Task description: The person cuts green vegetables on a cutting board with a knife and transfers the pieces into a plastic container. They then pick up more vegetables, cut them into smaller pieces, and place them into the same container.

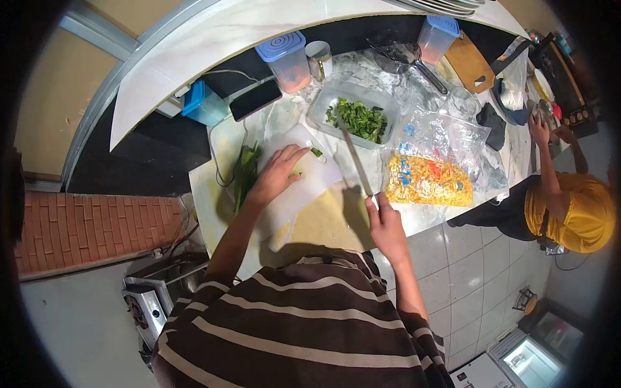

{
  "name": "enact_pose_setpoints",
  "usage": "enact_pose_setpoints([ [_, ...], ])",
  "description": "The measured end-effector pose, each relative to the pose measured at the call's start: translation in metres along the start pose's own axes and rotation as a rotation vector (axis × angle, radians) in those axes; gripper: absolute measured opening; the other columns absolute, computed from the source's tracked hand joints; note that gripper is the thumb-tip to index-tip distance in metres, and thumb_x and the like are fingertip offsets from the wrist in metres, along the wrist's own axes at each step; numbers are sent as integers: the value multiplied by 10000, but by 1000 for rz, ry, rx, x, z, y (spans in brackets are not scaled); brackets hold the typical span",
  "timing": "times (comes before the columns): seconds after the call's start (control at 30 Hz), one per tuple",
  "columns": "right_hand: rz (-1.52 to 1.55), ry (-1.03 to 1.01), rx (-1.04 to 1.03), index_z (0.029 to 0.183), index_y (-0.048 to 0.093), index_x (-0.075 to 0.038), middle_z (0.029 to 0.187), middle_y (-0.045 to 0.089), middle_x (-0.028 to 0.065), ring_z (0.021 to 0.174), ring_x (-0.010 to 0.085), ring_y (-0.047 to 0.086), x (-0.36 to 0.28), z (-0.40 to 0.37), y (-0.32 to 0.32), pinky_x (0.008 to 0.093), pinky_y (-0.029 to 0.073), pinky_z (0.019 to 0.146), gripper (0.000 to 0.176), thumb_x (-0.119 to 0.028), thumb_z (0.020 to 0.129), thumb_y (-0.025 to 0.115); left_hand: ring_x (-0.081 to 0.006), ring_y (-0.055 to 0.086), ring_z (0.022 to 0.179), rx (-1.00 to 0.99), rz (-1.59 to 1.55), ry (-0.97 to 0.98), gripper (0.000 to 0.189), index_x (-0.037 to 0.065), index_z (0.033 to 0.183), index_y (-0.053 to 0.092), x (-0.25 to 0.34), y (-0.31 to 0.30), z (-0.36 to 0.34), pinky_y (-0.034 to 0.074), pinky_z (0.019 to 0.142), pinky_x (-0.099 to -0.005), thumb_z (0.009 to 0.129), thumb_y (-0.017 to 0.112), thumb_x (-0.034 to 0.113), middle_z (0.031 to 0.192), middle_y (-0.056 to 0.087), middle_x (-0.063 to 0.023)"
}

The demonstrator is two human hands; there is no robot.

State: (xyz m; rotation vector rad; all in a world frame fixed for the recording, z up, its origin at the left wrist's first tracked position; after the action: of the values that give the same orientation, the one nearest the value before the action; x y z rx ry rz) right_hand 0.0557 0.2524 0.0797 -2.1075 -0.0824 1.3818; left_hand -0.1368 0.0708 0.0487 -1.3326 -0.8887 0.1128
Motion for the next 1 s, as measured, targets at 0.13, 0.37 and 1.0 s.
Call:
enact_pose_setpoints([
  [0.13, 37, 78, -120, 1036, 514, 6, 529, 461, 176, 463, 219, 402, 7, -21, 27, 385, 350, 484, 297, -291, 1020, 520, -340, 477, 1205, -19, -81, 149, 639, 132, 1386, 466, 5, 16, 27, 409, 1037, -417, 800, 702, 37, 1324, 478, -111],
  [0.37, 120, 69, -115, 1007, 510, 5, 545, 491, 175, 458, 228, 443, 18, -35, 44, 394, 358, 488, 297, -292, 1023, 516, -312, 573, 1052, 183, -44, 146, 226, 43, 1034, 641, -4, 16, 56, 473, 925, -389, 812, 677, 21, 1104, 601, -93],
  [1.0, 321, 220, 12, 976, 504, 27, 587, 434, 53, 562, 118, 387, 55, -50, 19, 324, 347, 514, 321, -287, 1043, 484, -332, 578, 1011, 755, -160, 183, 129, 43, 927, 624, 37, -100, 89, 438, 889, -436, 821, 693, 68, 983, 608, -132],
])
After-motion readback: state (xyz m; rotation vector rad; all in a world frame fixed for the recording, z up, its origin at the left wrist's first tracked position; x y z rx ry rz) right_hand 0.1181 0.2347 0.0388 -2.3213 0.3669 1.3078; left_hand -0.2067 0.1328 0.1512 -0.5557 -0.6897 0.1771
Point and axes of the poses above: each hand's wrist, its own z-axis towards the middle knuckle, its own y-axis out of the palm, x = y × z, the point moved 9 cm from there along z, towards the middle knuckle
